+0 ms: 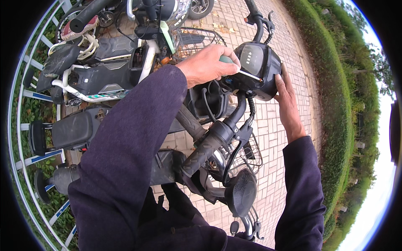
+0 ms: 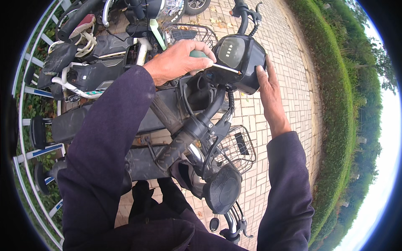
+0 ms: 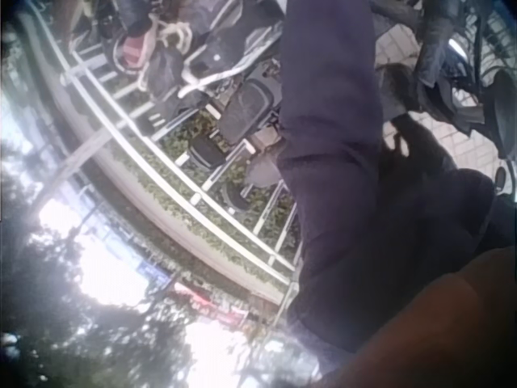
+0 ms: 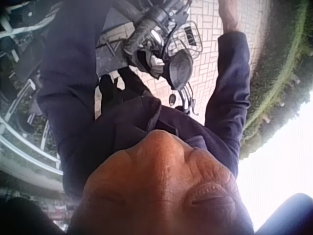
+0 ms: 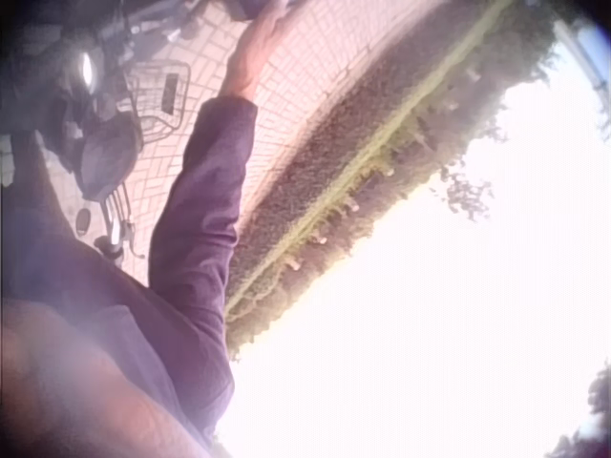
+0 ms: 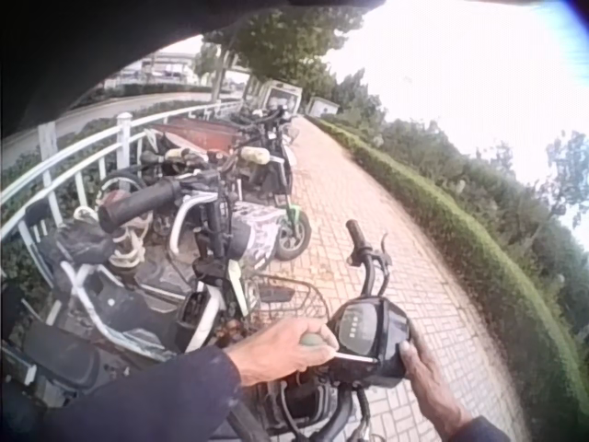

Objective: The person uses a screwdriver to remove and reattach a control box on a parked scooter. They then walk to another scooter and remove a front basket, placing it on the ground.

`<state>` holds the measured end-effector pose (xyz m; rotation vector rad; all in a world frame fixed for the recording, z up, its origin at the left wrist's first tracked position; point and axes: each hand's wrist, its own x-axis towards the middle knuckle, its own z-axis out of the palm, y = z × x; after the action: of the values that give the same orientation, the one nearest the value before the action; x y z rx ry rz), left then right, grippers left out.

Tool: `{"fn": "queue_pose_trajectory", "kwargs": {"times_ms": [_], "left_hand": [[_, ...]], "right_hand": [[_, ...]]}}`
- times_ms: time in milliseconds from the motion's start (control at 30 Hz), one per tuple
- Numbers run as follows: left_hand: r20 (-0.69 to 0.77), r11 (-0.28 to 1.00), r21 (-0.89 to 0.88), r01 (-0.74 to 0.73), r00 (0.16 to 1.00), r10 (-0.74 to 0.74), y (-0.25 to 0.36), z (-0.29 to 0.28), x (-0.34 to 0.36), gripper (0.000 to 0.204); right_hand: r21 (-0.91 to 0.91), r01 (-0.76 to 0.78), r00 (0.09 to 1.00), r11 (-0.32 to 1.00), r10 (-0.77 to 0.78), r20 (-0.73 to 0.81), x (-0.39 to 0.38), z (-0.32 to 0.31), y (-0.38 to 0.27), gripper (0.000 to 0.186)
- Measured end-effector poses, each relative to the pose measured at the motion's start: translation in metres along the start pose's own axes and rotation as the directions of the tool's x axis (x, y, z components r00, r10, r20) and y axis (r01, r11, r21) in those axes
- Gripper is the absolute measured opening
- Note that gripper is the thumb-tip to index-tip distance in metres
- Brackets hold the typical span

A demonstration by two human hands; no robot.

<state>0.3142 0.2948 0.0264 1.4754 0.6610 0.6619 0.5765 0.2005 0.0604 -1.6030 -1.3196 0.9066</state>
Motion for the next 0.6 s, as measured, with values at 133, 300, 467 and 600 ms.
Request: {"fn": "queue_pose_trajectory", "kwargs": {"times_ms": [133, 300, 467, 600], "left_hand": [[0.028, 1.0, 0.002, 0.026, 0.999, -0.026, -0.002, 0.001, 0.001, 0.019], [-0.165, 0.975, -0.222, -0.009, 0.986, -0.029, -0.013, 0.009, 0.001, 0.03], [-0.221, 0.887, -0.457, 0.062, 0.959, -0.18, -0.015, 0.024, 0.003, 0.038], [-0.251, 0.94, -0.309, 0.145, 0.941, -0.227, -0.016, 0.025, -0.003, 0.057]], "right_hand": [[-0.023, 0.009, 0.999, 1.0, -0.01, -0.03, -0.001, 0.002, -0.001, 0.069], [0.012, 0.002, 0.999, 1.0, -0.002, -0.045, 0.002, 0.003, 0.004, 0.068], [-0.011, 0.009, 0.999, 1.0, -0.01, -0.053, 0.006, 0.0, 0.011, 0.067], [0.015, 0.025, 0.997, 1.0, -0.024, -0.067, 0.008, 0.001, 0.014, 0.065]]}}
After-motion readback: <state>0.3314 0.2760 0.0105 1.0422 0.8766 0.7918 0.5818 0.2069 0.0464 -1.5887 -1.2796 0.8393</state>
